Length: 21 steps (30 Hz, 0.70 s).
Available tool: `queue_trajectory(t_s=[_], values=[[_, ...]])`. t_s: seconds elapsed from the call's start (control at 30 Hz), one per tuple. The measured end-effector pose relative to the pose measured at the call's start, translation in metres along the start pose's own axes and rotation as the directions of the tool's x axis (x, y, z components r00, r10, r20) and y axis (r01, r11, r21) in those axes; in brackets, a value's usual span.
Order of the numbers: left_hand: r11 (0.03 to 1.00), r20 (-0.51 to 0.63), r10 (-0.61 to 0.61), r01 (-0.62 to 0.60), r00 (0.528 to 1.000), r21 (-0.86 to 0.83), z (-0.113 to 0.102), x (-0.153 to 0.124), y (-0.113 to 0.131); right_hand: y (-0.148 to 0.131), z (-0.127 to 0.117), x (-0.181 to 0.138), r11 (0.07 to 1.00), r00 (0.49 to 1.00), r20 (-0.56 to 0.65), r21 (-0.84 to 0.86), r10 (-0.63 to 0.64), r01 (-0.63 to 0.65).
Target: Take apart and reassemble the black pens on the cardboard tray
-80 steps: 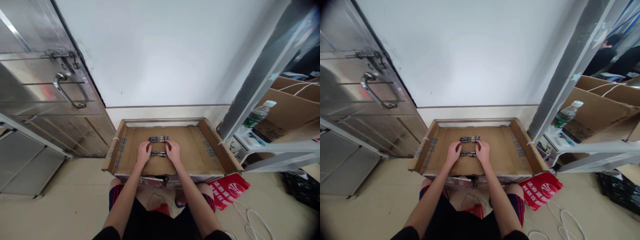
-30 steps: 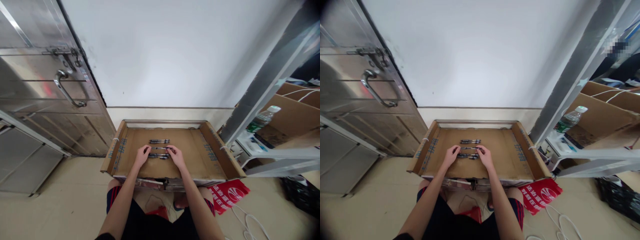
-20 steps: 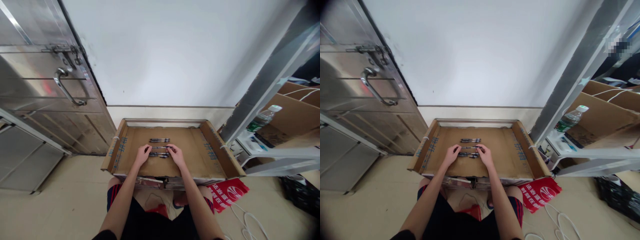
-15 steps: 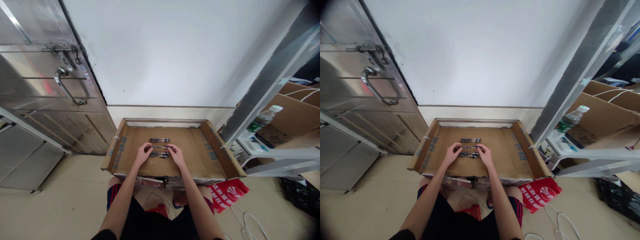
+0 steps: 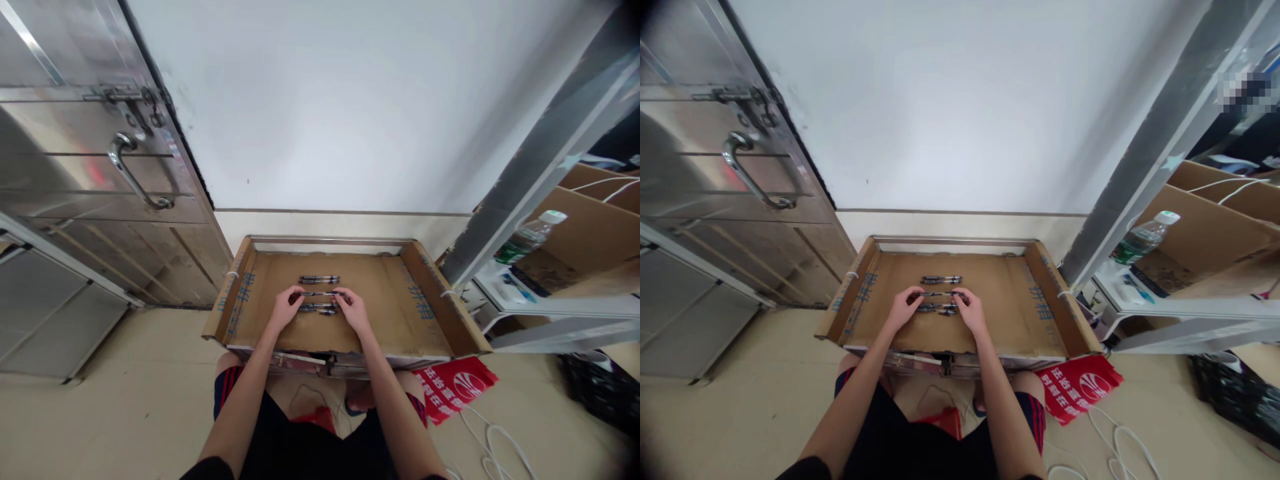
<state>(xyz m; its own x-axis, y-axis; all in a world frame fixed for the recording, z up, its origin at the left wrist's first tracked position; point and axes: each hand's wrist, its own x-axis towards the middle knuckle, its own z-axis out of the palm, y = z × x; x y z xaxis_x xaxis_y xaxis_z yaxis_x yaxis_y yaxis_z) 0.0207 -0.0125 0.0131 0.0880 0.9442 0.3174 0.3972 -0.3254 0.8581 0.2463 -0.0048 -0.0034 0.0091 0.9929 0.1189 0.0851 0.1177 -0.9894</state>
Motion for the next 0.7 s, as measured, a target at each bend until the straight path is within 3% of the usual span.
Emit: queue_trajectory(t_s=[0.2, 0.43, 0.57, 0.7], values=[[0.999, 0.014, -0.031, 0.031, 0.999, 0.021, -0.0012, 0.0004, 0.0010, 0.0021, -0.0003, 0.0007, 0.999, 1.000, 0.001, 0.030, -0.015, 0.015], [0.999, 0.000, 0.042, -0.042, 0.999, 0.029, -0.0013, 0.0007, 0.0033, -0.0009, -0.0002, 0.0000, 1.000, 1.000, 0.014, 0.009, -0.013, 0.013], [0.997, -0.008, -0.010, 0.011, 1.000, 0.075, -0.0020, 0.0005, 0.0024, -0.0056, -0.0002, -0.0009, 1.000, 1.000, -0.006, 0.018, -0.022, 0.022], [0.999, -0.033, -0.034, 0.035, 0.999, 0.004, -0.0014, 0.0004, -0.0018, -0.0071, -0.0024, -0.0009, 0.998, 0.996, -0.065, -0.022, -0.065, 0.063]])
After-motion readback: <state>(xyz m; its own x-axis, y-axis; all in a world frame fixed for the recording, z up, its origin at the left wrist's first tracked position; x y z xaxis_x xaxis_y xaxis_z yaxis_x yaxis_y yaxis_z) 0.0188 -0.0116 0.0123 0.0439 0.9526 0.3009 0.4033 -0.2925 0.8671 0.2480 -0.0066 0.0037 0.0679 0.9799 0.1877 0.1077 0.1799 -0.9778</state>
